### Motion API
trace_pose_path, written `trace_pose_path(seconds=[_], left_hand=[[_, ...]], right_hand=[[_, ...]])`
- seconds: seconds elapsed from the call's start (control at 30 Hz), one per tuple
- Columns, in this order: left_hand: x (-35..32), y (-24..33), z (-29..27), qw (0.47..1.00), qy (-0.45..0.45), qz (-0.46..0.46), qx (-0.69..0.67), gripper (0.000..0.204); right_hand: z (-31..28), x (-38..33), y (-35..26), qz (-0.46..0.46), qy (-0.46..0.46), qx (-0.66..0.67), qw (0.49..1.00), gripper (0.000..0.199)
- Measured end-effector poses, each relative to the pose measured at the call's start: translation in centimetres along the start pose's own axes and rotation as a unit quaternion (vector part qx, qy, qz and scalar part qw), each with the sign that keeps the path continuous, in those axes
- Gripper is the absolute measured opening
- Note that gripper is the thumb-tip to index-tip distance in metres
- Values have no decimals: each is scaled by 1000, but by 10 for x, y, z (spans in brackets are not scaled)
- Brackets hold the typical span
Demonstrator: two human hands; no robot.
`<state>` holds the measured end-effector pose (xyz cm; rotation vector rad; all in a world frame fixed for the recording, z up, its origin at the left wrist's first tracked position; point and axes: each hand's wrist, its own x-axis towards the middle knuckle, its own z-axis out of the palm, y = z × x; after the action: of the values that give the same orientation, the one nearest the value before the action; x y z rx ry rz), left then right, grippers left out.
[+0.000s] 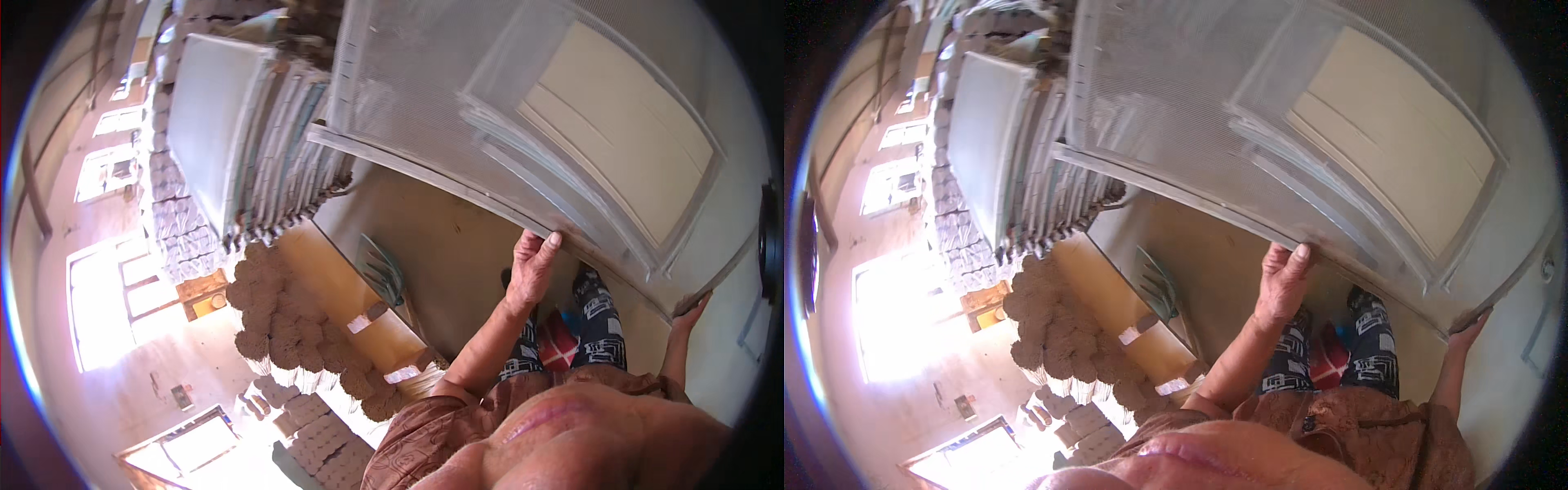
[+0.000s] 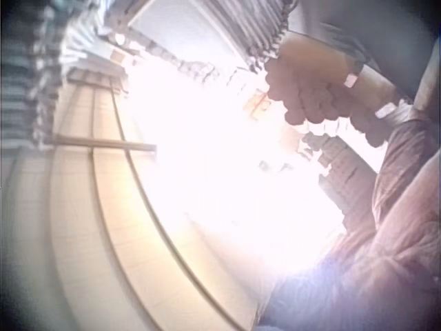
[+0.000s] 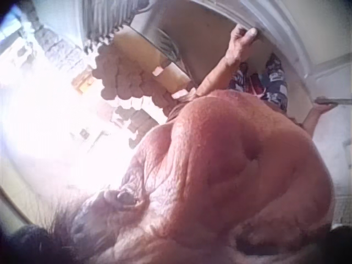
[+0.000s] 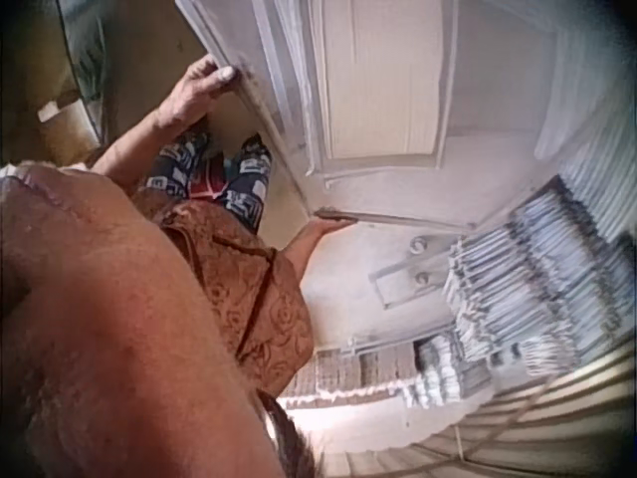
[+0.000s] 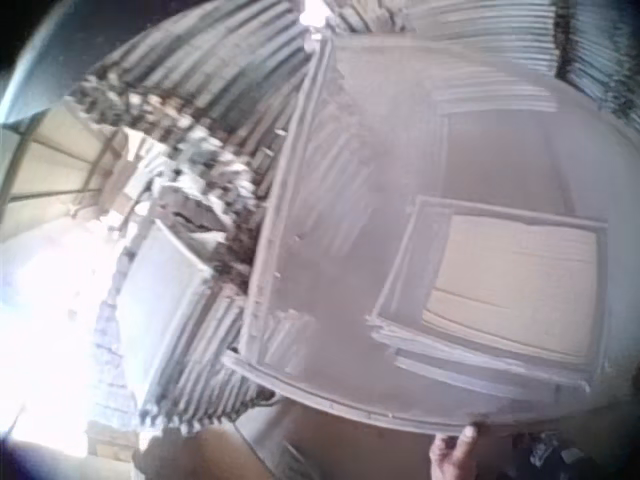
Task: The person lifts mesh frames, gathers sticks from the screens by hand, aligns and stacks them on a table, and secures the bundled sticks with rubber bands.
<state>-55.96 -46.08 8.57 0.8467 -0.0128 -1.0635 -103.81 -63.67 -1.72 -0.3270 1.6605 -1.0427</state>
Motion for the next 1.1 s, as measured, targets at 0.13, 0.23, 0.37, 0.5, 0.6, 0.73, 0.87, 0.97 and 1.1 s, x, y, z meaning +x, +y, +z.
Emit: trace_pose_path(seconds=[0.13, 0.23, 0.37, 0.5, 0.6, 0.73, 0.87, 0.97, 1.1], left_hand=[[-17, 89, 25, 988, -66, 137, -2, 39], [-22, 130, 39, 974, -119, 192, 21, 40], [-30, 147, 59, 963, -98, 246, -45, 41], [-60, 175, 58, 949, 30, 312, -31, 34], [-77, 218, 48, 819, 355, 424, 150, 36], [-106, 313, -51, 742, 433, 462, 220, 57], [-137, 413, -126, 761, 486, 399, 160, 59], [-139, 474, -185, 763, 493, 394, 143, 52], [-123, 528, -225, 787, 488, 351, 141, 48]], right_hand=[[112, -66, -1, -8, -62, 39, 997, 45], [211, -126, -16, -17, -59, 96, 993, 53], [285, -168, -14, 44, -646, 208, 733, 55], [367, -404, -12, -66, -512, 104, 850, 63], [380, -454, 1, -257, -666, 11, 700, 79], [363, -472, 19, -282, -694, -178, 639, 59], [327, -451, 40, -241, -693, -253, 630, 46], [308, -433, 51, -174, -680, -326, 633, 43], [298, -424, 58, -179, -657, -369, 633, 42]])
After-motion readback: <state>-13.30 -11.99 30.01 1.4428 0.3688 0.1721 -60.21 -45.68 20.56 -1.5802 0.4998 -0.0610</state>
